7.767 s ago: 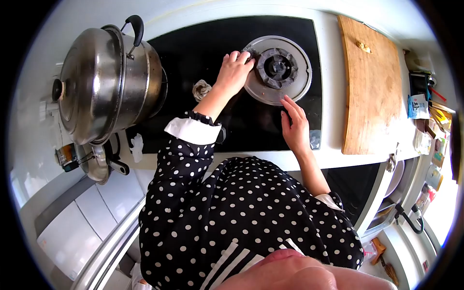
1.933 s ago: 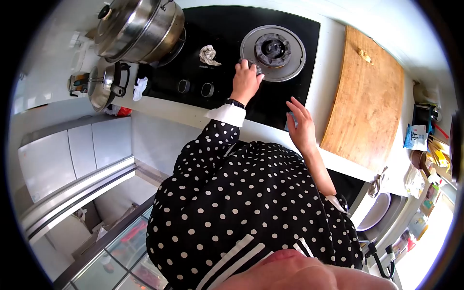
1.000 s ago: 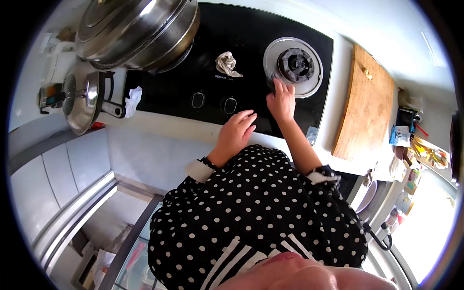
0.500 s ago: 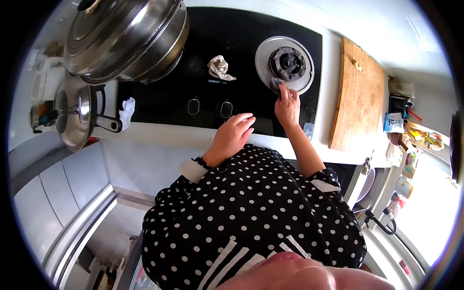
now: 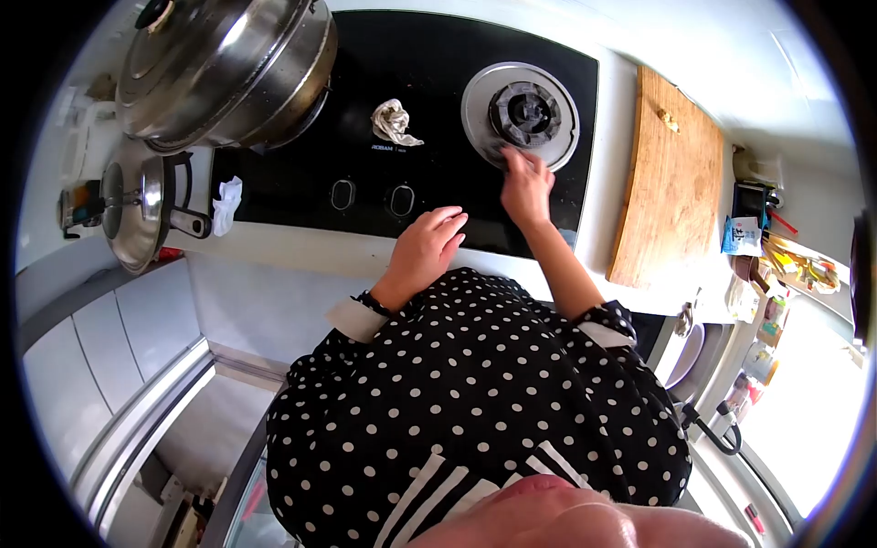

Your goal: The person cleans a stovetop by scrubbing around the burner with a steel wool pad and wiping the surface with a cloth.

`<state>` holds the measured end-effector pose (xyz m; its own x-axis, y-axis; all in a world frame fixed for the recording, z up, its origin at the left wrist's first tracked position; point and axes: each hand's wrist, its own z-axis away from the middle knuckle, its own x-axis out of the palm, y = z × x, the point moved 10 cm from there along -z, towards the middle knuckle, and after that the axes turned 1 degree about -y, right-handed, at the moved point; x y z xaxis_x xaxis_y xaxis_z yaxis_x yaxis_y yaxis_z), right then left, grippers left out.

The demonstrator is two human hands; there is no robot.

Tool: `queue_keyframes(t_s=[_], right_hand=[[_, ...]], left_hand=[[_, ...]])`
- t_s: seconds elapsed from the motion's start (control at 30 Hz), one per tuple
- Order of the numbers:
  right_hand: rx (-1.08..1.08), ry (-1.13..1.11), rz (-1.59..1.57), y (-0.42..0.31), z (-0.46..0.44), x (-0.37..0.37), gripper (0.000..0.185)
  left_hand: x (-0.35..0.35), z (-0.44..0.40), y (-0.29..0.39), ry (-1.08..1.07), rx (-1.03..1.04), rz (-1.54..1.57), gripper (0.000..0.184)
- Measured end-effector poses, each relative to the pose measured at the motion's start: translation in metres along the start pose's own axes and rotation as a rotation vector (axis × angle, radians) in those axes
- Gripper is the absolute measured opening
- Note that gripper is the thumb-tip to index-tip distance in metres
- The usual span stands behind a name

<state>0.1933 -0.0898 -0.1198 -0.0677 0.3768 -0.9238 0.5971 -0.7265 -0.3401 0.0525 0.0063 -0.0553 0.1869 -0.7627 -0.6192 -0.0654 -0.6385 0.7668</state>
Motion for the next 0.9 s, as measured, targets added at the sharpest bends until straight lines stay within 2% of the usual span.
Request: queue_keyframes(t_s=[0.1,0.27,0.47,0.53,0.6,0.67,0.73,0.8,0.9], right_hand=[[-0.059,-0.014,-0.008,-0.014,-0.014,0.001,0.035],[0.020,-0.025,0.023,0.052,0.013,-0.026,0.038],[-0.160,0.025,-0.028,-0.007,-0.002,-0.006,0.033],[-0.115,-0.047,0.001,0.023,-0.001,-0.017,0.033],[-0.104,0.010,0.033,0.042,0.006,-0.027,0.032],[-0.035,0.024,0.129,0.035,0.009,-0.017,0.029],[-0.133,0.044,0.032,-0.001,0.005,-0.006,0.026],[-0.173,0.037,0.031,0.000,-0.003,0.004,0.026],[-0.127,0.007,-0.003,0.031,0.003,-0.018,0.021]], left_hand=[[0.012,-0.004,0.008,-0.028,-0.020,-0.002,0.026],[0.024,-0.006,0.018,-0.014,-0.063,0.032,0.026],[0.036,0.000,0.023,0.019,-0.062,0.020,0.026],[0.038,0.003,0.026,-0.005,-0.101,0.045,0.027],[0.040,0.002,0.026,0.005,-0.115,0.049,0.027],[0.042,0.006,0.022,0.021,-0.110,0.021,0.027],[0.043,0.005,0.024,0.020,-0.111,0.021,0.027],[0.042,0.006,0.028,0.009,-0.122,0.019,0.027],[0.040,0.005,0.031,-0.010,-0.125,0.013,0.027]])
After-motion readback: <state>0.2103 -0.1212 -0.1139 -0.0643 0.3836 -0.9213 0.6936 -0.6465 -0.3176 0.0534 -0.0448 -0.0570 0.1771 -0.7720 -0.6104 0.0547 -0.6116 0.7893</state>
